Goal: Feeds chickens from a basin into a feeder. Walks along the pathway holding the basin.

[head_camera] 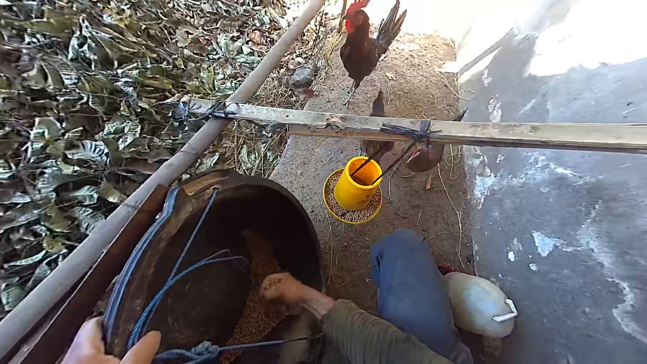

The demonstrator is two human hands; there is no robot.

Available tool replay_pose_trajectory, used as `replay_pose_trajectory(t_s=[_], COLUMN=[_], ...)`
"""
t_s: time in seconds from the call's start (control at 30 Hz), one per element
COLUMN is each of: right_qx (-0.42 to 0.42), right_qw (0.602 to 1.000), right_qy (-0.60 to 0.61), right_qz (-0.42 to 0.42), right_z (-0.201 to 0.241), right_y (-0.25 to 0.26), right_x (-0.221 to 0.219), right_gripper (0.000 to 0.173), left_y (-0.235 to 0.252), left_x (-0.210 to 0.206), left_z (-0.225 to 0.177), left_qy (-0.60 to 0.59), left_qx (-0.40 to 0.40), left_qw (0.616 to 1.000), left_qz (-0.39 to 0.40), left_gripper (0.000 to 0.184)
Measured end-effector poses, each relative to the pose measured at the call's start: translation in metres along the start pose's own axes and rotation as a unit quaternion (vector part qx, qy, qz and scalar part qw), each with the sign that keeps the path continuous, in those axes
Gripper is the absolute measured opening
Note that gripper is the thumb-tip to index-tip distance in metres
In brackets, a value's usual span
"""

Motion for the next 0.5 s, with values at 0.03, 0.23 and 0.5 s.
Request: replay_pose_trajectory(t_s=[0.03, 0.23, 0.5], right_qx=[0.059, 0.304, 0.459], right_qw=[0.997, 0.945, 0.843], right_qy=[0.047, 0.11, 0.052], right_qz=[0.001, -0.056, -0.274], right_z=[0.013, 0.099, 0.197], right_y=[-0.014, -0.12, -0.203], right_x=[0.001, 0.031, 0.098], right_gripper=[0.013, 0.009, 0.01], left_y=[0.0, 0.004, 0.004], left_x=[0.0, -0.002, -0.002], left_z=[0.0, 0.011, 0.011], left_qy=[0.0, 0.003, 0.016], left_qx=[0.001, -0.006, -0.007], left_qw=[1.0, 1.0, 1.0], left_qz=[-0.001, 0.001, 0.002], left_gripper=[0.057, 0.061, 0.06])
Point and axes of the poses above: each hand's wrist, its own y-axis towards the middle knuckle, its own x-axis out of the back of the hand, z = x × y, the point moved 1 cm from there along y, towards the middle knuckle, and after that the axes turned 10 degrees about z, right-handed, at the moved point
